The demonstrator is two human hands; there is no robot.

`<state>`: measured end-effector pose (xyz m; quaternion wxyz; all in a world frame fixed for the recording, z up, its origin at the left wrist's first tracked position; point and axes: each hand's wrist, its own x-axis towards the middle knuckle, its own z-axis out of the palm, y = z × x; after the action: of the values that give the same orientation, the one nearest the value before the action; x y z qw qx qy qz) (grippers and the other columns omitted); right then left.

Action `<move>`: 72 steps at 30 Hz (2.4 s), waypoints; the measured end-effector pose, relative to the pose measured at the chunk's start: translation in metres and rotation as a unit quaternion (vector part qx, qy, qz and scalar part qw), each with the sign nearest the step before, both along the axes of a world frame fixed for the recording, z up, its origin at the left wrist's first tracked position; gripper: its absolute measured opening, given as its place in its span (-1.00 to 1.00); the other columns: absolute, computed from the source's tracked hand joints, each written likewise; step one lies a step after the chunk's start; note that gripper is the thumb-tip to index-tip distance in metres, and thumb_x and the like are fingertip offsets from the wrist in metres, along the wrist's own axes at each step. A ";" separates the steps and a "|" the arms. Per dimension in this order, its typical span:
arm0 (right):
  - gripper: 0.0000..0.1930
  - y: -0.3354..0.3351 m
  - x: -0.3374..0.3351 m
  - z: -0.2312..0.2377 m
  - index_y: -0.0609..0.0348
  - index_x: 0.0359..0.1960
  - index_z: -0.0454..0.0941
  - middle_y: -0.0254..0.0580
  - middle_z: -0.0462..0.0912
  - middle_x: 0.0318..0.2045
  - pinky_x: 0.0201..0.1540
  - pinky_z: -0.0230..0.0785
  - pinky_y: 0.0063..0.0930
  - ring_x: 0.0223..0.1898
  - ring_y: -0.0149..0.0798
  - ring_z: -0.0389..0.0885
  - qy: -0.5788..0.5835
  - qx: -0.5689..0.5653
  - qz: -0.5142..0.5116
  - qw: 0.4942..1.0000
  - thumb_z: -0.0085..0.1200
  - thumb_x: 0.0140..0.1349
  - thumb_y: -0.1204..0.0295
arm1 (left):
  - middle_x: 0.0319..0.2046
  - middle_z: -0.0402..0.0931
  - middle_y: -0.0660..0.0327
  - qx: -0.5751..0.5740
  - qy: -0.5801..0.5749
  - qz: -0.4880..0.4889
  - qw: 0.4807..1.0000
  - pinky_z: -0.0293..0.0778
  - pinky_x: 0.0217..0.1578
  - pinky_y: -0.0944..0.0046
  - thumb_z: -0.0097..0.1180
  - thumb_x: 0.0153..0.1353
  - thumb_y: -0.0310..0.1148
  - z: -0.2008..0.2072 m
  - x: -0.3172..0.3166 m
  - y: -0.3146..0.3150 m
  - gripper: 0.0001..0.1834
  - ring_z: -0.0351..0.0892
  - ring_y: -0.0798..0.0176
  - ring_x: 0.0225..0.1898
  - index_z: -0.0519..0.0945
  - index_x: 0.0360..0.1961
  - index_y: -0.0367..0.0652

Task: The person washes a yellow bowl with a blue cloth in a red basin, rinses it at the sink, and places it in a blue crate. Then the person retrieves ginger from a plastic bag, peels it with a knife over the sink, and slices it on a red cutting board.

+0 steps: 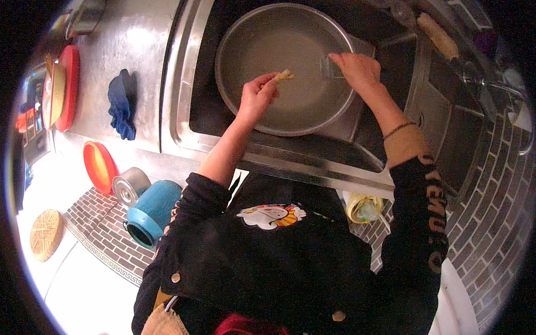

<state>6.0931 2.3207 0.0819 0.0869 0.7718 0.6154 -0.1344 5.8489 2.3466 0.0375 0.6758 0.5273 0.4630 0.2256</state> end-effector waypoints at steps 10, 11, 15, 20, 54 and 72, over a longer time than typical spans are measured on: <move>-0.53 -0.005 -0.026 -0.016 0.08 -0.46 0.58 -0.08 0.59 -0.62 -0.49 0.41 -0.21 -0.54 -0.06 0.60 0.032 0.098 0.048 0.994 -0.15 0.30 -0.04 | -0.33 0.56 0.34 -0.237 -0.096 0.024 0.966 0.36 -0.45 0.46 0.10 0.24 -0.30 0.003 0.000 0.006 -0.65 0.45 0.49 -0.39 0.53 0.02 -0.18; -0.54 -0.004 -0.025 -0.014 0.07 -0.46 0.58 -0.09 0.59 -0.62 -0.50 0.41 -0.22 -0.54 -0.06 0.60 0.016 0.107 0.049 0.993 -0.14 0.30 -0.04 | -0.32 0.56 0.32 -0.237 -0.099 0.017 0.966 0.37 -0.45 0.45 0.09 0.24 -0.31 0.002 0.000 0.006 -0.66 0.46 0.47 -0.38 0.53 0.02 -0.19; -0.54 -0.005 -0.022 0.002 0.05 -0.46 0.58 -0.09 0.58 -0.63 -0.50 0.41 -0.22 -0.56 -0.07 0.59 0.012 0.105 0.059 0.993 -0.14 0.29 -0.05 | -0.35 0.53 0.33 -0.198 -0.065 -0.008 0.978 0.40 -0.43 0.42 0.09 0.24 -0.29 -0.003 0.000 0.003 -0.67 0.46 0.46 -0.38 0.53 -0.02 -0.21; -0.60 -0.006 -0.031 0.009 0.01 -0.45 0.60 -0.11 0.58 -0.62 -0.51 0.40 -0.20 -0.52 -0.08 0.60 0.009 0.095 0.075 0.993 -0.10 0.29 0.00 | -0.44 0.48 0.35 -0.107 0.002 -0.049 0.993 0.37 -0.48 0.43 0.08 0.25 -0.28 -0.001 0.004 0.001 -0.67 0.41 0.48 -0.44 0.53 -0.05 -0.25; -0.62 0.003 0.017 0.001 -0.10 -0.38 0.64 -0.20 0.63 -0.54 -0.40 0.42 -0.31 -0.46 -0.12 0.63 -0.088 -0.021 0.165 0.982 -0.12 0.26 -0.04 | -0.52 0.46 0.38 -0.075 -0.048 -0.057 0.994 0.26 -0.50 0.47 0.07 0.25 -0.30 0.012 -0.005 0.006 -0.71 0.33 0.54 -0.49 0.57 -0.10 -0.25; -0.48 -0.004 -0.053 -0.025 0.15 -0.30 0.56 -0.44 0.43 -0.65 -0.56 0.19 -0.62 -0.63 -0.54 0.31 0.737 0.014 -0.328 0.591 -0.15 0.31 -0.10 | -0.49 0.46 0.35 -0.280 -0.125 -0.027 0.951 0.31 -0.50 0.44 -0.26 0.38 -0.09 0.000 0.001 0.011 -0.61 0.36 0.45 -0.53 0.45 -0.01 -0.12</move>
<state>6.0404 2.3170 0.0568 -0.4570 0.5602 0.1768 -0.6678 5.8497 2.3579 0.0378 0.8546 0.2970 0.4050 0.1321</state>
